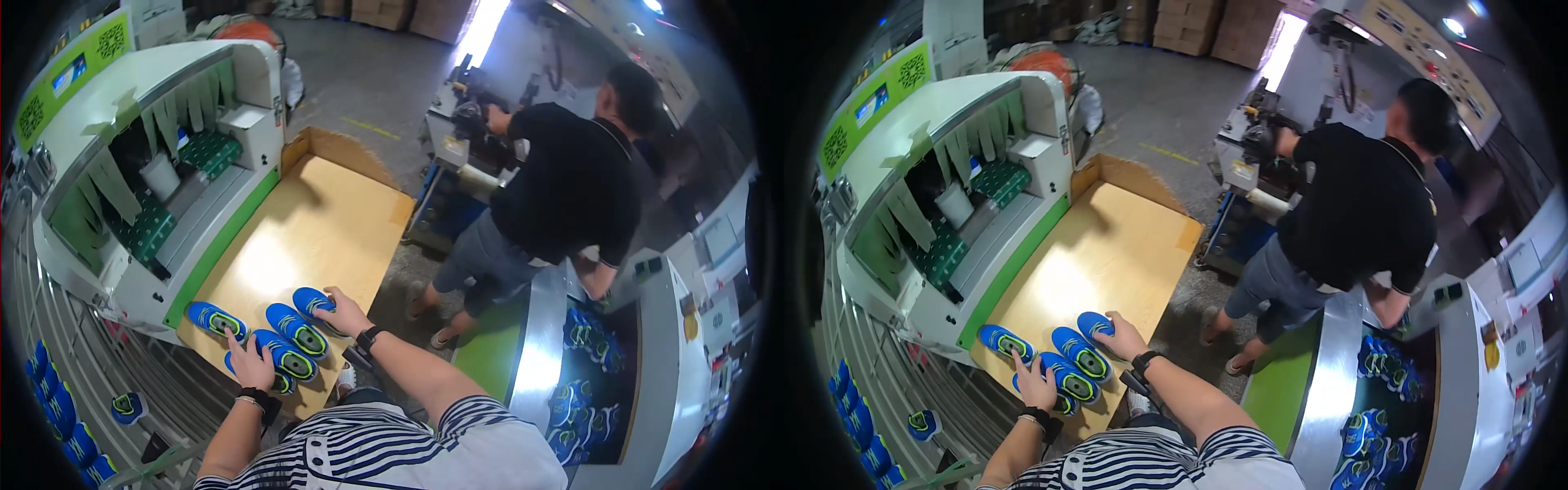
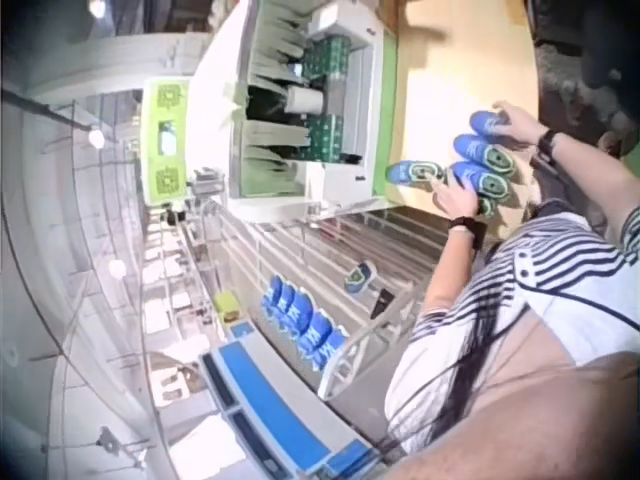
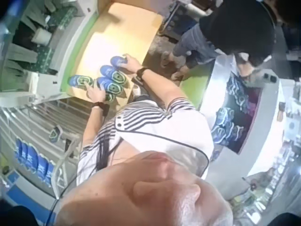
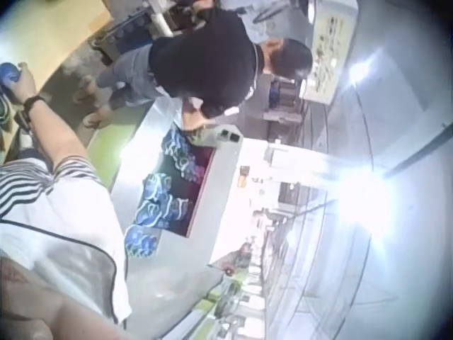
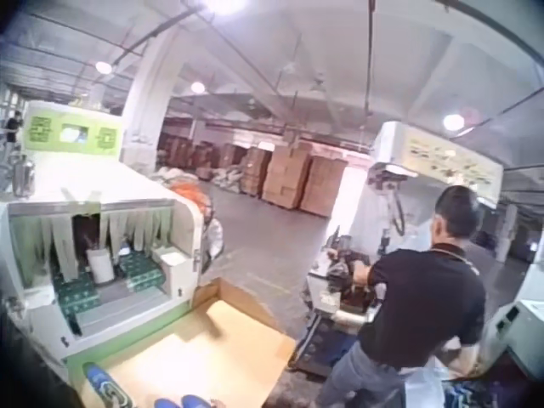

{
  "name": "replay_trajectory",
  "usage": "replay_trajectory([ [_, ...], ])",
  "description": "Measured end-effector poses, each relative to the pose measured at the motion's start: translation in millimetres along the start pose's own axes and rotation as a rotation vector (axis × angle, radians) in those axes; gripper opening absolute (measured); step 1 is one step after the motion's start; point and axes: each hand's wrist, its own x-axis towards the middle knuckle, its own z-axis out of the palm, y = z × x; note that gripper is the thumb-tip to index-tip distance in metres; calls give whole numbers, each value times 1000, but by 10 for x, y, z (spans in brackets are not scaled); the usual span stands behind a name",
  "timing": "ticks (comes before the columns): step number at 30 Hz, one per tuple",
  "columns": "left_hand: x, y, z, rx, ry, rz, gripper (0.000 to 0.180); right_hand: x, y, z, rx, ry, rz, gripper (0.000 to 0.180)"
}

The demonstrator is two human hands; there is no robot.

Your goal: The person repeatedly picks up blue and green sneakers from a wooden table, places them into a green and white machine, and retrieves them as they emerge. The person then places the processed shoes back onto the table, repeating this cycle continuously.

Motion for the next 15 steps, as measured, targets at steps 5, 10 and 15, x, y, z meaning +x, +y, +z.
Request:
replay_trajectory([
  [5, -34, -39, 96, 21, 1, 28, 45, -534, 910, 82, -50, 116, -274, 84],
  [10, -44, -69, 106, 40, 14, 6, 44, -1376, 1673, 12, 9, 184, 119, 50],
  [15, -50, -105, 89, 34, -11, 17, 43, -2155, 2594, -127, 204, -79, 564, 36],
])
